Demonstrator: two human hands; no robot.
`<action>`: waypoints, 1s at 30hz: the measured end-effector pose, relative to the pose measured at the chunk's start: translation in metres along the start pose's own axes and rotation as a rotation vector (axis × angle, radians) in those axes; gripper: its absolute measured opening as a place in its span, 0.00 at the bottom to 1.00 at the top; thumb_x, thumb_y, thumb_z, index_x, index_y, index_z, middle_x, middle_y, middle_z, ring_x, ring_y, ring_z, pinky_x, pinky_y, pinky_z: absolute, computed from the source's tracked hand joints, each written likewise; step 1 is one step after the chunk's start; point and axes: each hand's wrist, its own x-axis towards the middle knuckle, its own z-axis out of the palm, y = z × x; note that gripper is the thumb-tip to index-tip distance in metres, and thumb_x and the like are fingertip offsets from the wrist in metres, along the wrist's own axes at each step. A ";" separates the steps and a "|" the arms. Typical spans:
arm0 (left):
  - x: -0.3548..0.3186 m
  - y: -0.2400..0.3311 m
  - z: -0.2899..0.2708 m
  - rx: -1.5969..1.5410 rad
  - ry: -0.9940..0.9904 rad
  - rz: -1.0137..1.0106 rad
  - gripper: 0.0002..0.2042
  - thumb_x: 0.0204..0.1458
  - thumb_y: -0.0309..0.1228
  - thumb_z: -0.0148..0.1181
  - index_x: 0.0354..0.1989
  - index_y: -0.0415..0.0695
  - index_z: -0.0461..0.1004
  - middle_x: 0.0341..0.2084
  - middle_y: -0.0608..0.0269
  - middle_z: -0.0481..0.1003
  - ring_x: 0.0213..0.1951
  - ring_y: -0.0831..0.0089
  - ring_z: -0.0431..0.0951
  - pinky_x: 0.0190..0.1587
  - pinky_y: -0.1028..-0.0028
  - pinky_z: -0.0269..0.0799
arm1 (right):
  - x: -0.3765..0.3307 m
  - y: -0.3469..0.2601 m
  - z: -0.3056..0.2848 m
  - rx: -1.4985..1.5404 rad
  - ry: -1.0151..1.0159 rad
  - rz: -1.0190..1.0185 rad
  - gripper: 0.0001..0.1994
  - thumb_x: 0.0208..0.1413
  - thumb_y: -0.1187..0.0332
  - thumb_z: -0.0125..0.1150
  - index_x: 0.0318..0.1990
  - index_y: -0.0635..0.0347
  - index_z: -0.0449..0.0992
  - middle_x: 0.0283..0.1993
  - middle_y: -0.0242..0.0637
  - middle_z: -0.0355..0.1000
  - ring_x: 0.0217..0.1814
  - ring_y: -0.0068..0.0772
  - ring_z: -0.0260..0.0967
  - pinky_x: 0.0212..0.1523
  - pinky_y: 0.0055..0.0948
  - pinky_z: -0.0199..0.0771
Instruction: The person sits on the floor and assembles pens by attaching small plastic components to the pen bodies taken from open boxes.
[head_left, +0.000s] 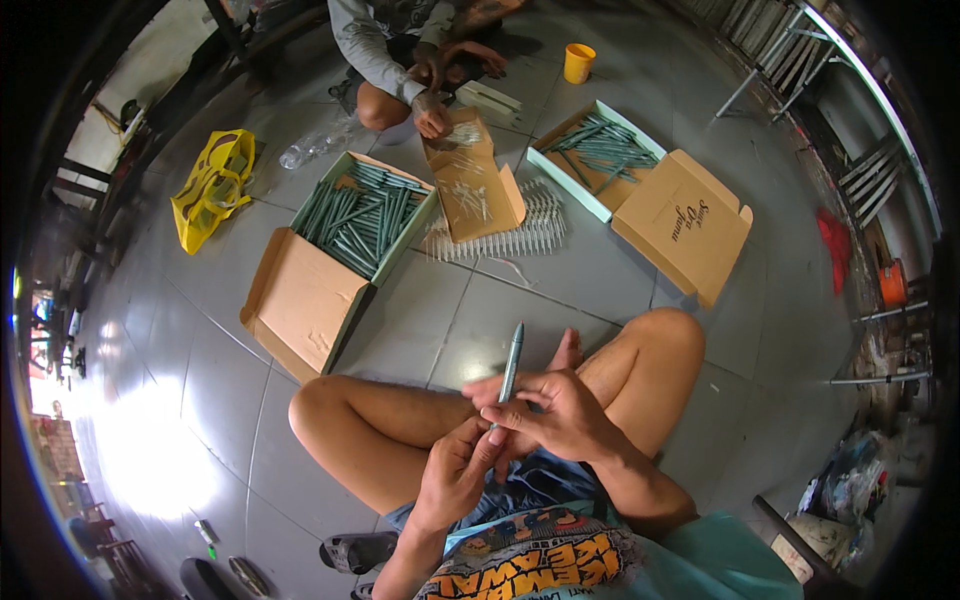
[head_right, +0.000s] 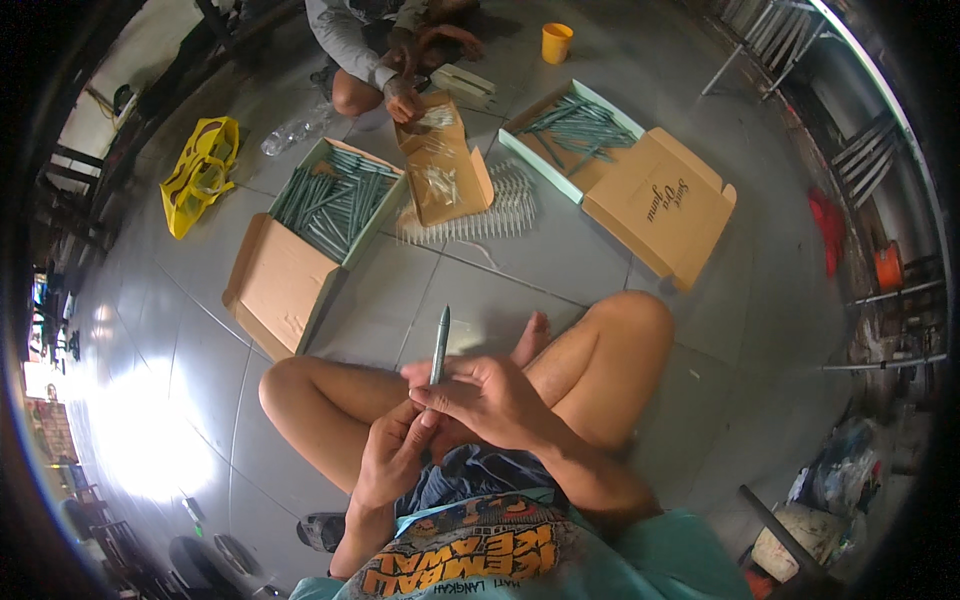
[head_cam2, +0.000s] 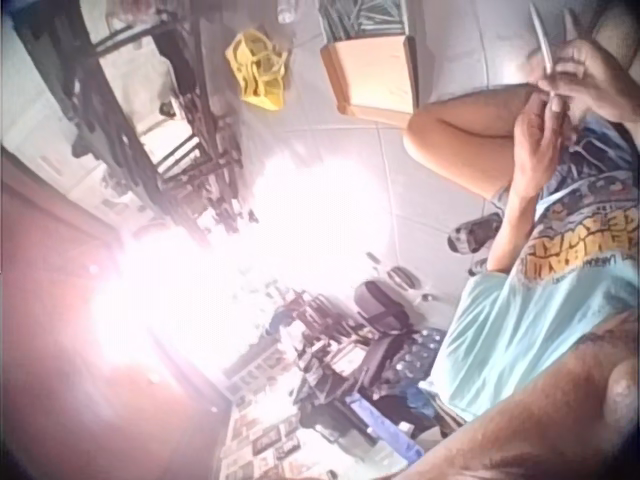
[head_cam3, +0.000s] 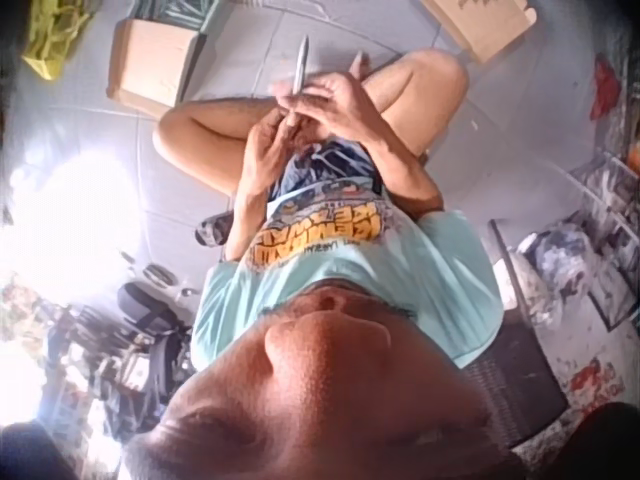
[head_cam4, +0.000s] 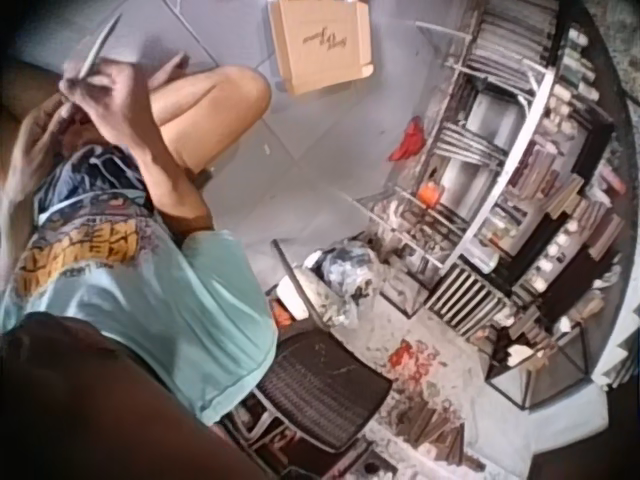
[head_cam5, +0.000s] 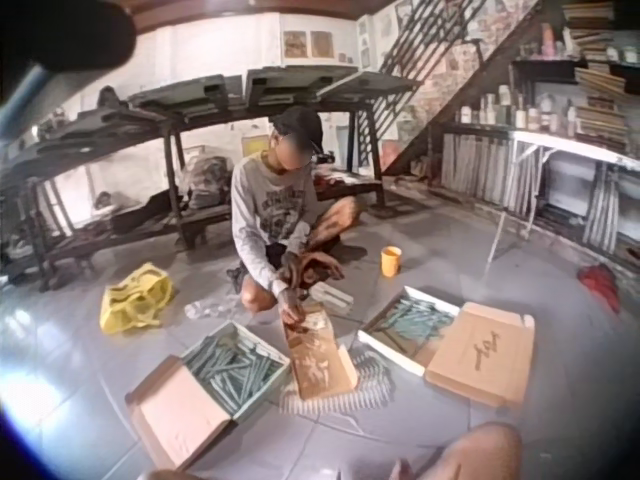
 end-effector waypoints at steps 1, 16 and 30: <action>0.000 -0.001 0.000 0.077 0.009 -0.006 0.14 0.67 0.36 0.49 0.39 0.36 0.72 0.25 0.66 0.72 0.26 0.81 0.70 0.30 0.80 0.66 | 0.000 0.003 0.000 0.129 -0.060 0.061 0.18 0.62 0.58 0.61 0.51 0.63 0.79 0.51 0.42 0.79 0.53 0.25 0.75 0.74 0.40 0.25; -0.003 -0.007 0.015 0.036 0.116 -0.018 0.14 0.67 0.37 0.50 0.34 0.38 0.70 0.18 0.70 0.67 0.21 0.82 0.64 0.24 0.78 0.61 | -0.003 0.007 -0.007 0.017 -0.085 0.129 0.16 0.64 0.58 0.58 0.46 0.61 0.82 0.38 0.37 0.82 0.47 0.20 0.76 0.70 0.29 0.49; -0.010 -0.011 0.017 0.254 0.234 -0.061 0.13 0.65 0.37 0.53 0.36 0.38 0.72 0.16 0.69 0.68 0.20 0.82 0.66 0.24 0.77 0.62 | 0.010 0.009 -0.012 0.087 0.087 0.005 0.15 0.65 0.64 0.57 0.46 0.70 0.79 0.48 0.43 0.79 0.51 0.28 0.74 0.58 0.26 0.70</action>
